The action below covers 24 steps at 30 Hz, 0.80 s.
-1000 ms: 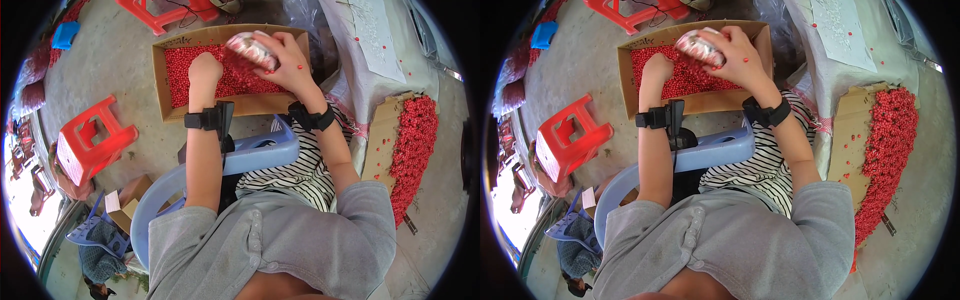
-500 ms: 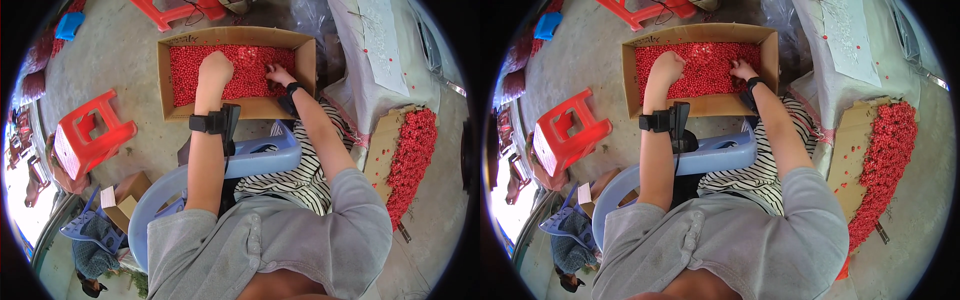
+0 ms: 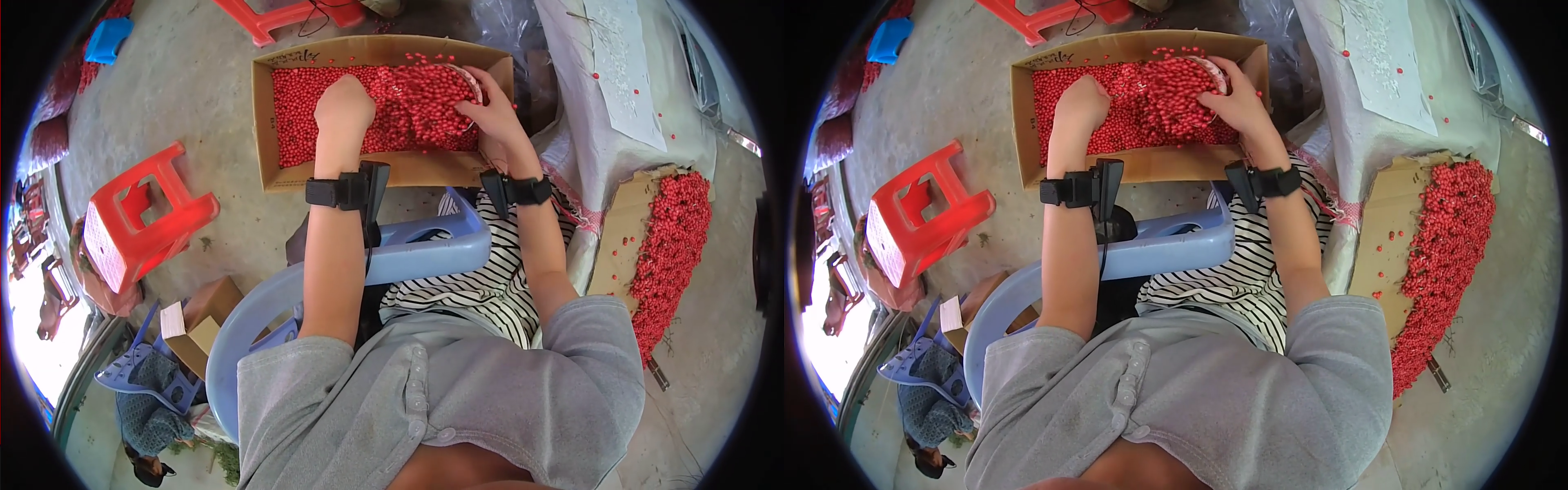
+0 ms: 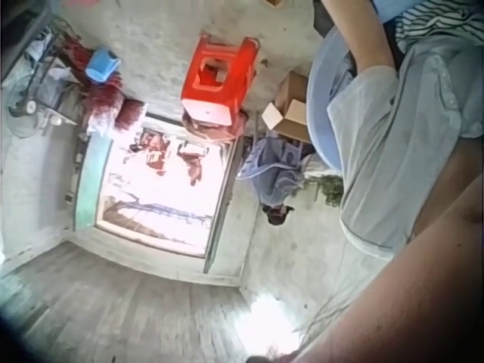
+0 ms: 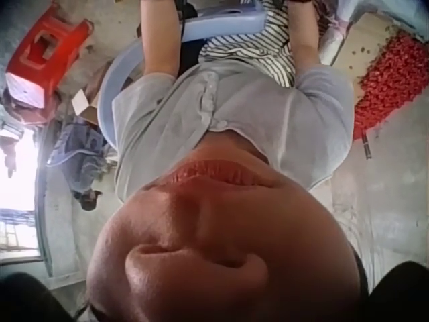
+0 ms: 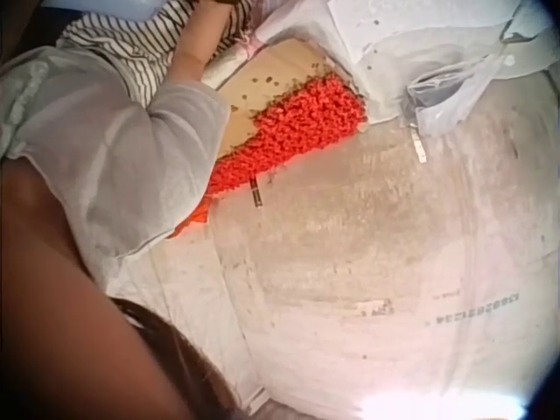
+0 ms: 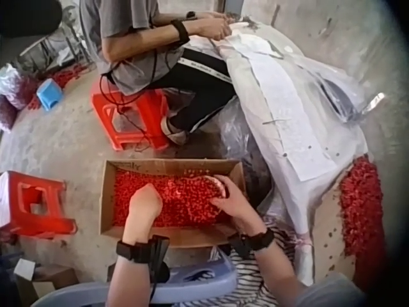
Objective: Sort and package small red items from a box and table into small white packets.
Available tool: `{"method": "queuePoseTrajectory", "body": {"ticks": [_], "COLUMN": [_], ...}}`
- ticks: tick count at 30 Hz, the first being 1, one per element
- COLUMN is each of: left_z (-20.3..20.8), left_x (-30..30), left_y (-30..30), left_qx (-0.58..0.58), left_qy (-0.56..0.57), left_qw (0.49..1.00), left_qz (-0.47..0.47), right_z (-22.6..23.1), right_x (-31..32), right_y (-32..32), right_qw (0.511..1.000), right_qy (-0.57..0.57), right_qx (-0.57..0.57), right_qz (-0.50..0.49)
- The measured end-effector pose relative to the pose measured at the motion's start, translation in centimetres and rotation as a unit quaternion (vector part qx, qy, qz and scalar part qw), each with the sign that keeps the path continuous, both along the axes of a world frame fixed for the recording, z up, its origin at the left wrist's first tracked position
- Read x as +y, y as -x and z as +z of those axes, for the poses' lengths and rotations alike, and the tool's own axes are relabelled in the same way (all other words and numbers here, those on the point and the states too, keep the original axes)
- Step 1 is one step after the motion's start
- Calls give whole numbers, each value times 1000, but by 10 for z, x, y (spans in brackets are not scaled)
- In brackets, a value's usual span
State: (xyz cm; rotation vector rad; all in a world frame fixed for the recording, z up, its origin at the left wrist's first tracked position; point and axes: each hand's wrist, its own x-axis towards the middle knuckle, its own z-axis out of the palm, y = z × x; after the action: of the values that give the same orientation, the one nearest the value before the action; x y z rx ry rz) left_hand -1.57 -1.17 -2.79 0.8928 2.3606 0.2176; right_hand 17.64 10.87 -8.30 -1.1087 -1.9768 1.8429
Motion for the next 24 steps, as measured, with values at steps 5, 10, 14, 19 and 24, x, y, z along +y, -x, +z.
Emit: {"method": "queuePoseTrajectory", "body": {"ticks": [5, 10, 14, 19, 24], "left_z": [0, -4, -17, -25, -33], "left_x": [-5, -7, -1, 4, -11], "left_y": [1, 11, 15, 19, 19], "left_qx": [5, -9, -37, -12, -28], "left_qy": [1, 9, -5, -25, -56], "left_qw": [1000, 999, 999, 999, 998], "left_qz": [-3, -32, -3, -18, -4], "right_z": [67, 51, -31, -110, -78], "right_x": [-32, -34, -9, 1, -21], "right_y": [23, 39, 42, 29, 25], "right_qw": [936, 896, 946, 960, 959], "right_qy": [-347, -434, -249, 191, 102], "right_qx": [-15, -88, -202, -202, -245], "right_qz": [50, 34, -51, 20, 96]}}
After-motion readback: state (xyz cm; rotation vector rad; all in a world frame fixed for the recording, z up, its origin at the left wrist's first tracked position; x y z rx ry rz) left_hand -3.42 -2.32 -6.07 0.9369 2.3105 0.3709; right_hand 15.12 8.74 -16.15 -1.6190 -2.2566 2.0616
